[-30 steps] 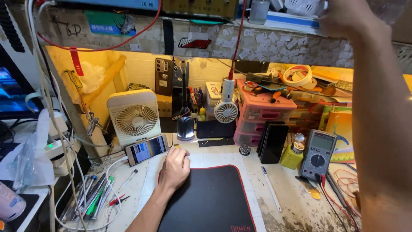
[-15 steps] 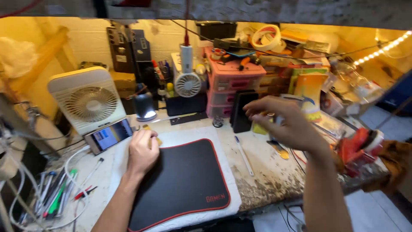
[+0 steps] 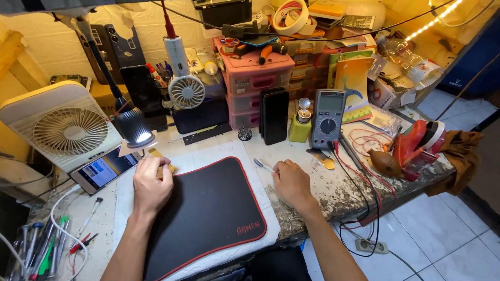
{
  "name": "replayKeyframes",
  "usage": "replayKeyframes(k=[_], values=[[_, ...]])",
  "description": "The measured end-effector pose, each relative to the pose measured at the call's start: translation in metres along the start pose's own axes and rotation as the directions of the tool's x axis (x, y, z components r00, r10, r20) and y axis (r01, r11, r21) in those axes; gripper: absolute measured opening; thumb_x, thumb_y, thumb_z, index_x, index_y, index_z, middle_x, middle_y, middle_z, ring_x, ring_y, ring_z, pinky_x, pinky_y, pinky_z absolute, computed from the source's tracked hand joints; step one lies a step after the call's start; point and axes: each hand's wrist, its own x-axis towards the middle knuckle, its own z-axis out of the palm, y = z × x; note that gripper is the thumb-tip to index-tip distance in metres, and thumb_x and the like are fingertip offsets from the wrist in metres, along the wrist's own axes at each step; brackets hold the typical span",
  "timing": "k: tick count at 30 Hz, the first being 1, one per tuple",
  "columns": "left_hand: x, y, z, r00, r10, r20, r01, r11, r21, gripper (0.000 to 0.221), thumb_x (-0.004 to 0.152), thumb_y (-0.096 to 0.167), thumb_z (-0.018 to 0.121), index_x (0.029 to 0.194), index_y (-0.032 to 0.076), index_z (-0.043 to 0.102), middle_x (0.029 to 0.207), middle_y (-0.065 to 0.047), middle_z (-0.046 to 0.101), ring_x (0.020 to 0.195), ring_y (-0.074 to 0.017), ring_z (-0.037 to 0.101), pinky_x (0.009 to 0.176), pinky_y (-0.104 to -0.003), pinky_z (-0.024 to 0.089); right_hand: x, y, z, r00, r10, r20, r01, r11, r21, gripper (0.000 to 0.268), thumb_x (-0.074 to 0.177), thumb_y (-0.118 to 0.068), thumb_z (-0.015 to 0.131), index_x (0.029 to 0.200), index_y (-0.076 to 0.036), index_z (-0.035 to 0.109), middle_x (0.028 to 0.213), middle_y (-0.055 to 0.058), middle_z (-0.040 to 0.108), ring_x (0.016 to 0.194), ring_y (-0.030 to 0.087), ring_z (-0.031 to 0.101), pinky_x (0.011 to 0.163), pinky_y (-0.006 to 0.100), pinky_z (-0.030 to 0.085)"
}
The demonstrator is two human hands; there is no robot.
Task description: A person is working at a cluttered repair bench, interacting with a smartphone, manipulating small wires, and adjusting a mousepad.
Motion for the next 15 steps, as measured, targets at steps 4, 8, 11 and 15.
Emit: replayKeyframes(k=[4,8,11,15], values=[[0.0,0.015,0.001,0.999,0.036,0.009,-0.036,0.999,0.004,0.009,0.093,0.006,0.066,0.096,0.011,0.073,0.086,-0.011,0.071,0.09,-0.0339,0.071,0.086,-0.043,0.056,-0.025,-0.04,-0.012,1.0,-0.023,0.006,0.02,0.959,0.283,0.023,0.101,-0.023,0.054,0.113,-0.007,0.067,0.089,0.016,0.072,0.087,0.036,0.074,0.071,0.047,0.058],[-0.003,0.036,0.006,0.955,0.041,0.292,0.056,0.946,-0.318,0.024,0.093,0.024,0.072,0.114,0.014,0.07,0.082,-0.006,0.073,0.075,-0.0227,0.068,0.074,-0.035,0.056,-0.045,-0.069,0.002,0.984,-0.138,-0.11,0.174,0.866,0.468,0.016,0.103,-0.02,0.055,0.11,-0.01,0.066,0.068,0.006,0.066,0.063,0.021,0.063,0.063,0.036,0.05],[-0.009,0.063,0.007,0.888,0.087,0.451,0.179,0.839,-0.514,0.035,0.093,0.035,0.073,0.12,0.013,0.069,0.087,0.0,0.073,0.073,-0.0089,0.064,0.072,-0.026,0.053,-0.058,-0.095,0.018,0.983,-0.173,-0.067,0.182,0.836,0.518,0.017,0.1,-0.023,0.057,0.112,-0.016,0.067,0.076,0.0,0.069,0.069,0.013,0.066,0.069,0.029,0.048],[-0.005,0.08,-0.009,0.837,0.057,0.544,0.382,0.65,-0.657,0.03,0.099,0.033,0.067,0.076,0.014,0.063,0.061,0.006,0.058,0.063,-0.0036,0.049,0.063,-0.022,0.042,-0.067,-0.133,0.048,0.982,-0.188,-0.012,0.114,0.544,0.831,0.029,0.1,-0.006,0.051,0.128,-0.003,0.056,0.099,0.015,0.077,0.062,0.02,0.07,0.055,0.029,0.056]])
